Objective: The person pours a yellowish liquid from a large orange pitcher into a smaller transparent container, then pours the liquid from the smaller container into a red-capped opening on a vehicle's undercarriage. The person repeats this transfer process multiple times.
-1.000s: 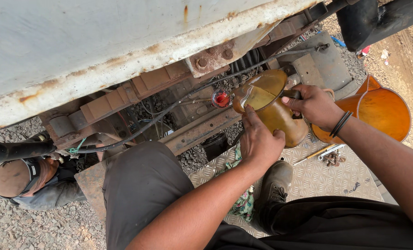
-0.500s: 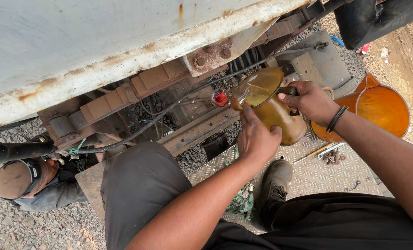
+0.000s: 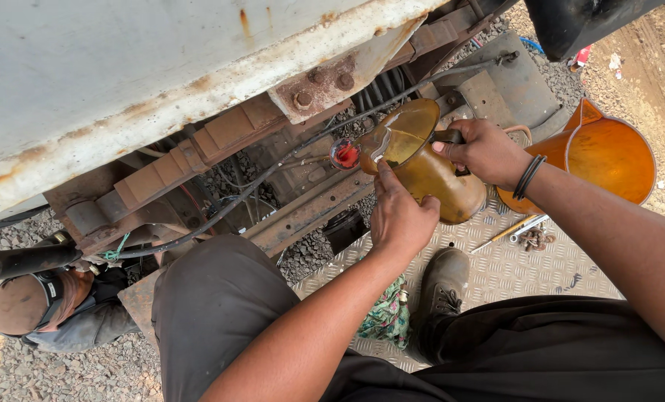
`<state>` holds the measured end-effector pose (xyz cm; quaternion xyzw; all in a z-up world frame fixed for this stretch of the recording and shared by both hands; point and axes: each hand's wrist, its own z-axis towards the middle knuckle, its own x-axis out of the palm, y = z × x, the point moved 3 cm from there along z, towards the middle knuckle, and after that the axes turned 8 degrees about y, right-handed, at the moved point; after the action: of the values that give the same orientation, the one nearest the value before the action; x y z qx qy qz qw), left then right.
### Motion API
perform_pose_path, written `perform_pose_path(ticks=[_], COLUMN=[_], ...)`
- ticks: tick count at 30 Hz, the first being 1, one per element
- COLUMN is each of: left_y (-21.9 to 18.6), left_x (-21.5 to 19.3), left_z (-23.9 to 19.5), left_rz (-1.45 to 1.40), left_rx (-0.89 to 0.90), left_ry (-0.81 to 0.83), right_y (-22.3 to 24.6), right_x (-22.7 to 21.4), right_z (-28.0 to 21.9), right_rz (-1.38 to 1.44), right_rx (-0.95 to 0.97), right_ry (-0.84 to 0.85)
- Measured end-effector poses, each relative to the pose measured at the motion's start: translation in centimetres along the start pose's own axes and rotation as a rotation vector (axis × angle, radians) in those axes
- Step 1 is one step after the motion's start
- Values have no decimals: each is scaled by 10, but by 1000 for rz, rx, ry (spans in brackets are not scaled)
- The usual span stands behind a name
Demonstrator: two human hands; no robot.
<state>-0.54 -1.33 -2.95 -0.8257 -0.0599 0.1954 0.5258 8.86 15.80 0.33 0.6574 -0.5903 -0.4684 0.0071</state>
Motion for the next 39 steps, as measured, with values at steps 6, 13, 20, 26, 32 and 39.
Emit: perform_pose_path(ticks=[6,13,20,26,32,39], left_y=[3,6,10,12,9,7], left_x=[2,4,5,4,0,-1], left_z=[2,5,7,6,7,3], left_rz=[7,15,13,16,16,24], left_rx=[-4,22,42,39,44,8], left_ry=[38,40,36,39,37,87], right_y=[1,-1,1,1,2,3], right_x=[-1,-1,0,1,0,1], right_z=[-1,-2,-2,-3,0,-1], right_rz=[-53,-72,-82,-47,-70,-101], right_rx=[34,23,46,58,47,74], right_ry=[-12,-18,-18,-9,-8,1])
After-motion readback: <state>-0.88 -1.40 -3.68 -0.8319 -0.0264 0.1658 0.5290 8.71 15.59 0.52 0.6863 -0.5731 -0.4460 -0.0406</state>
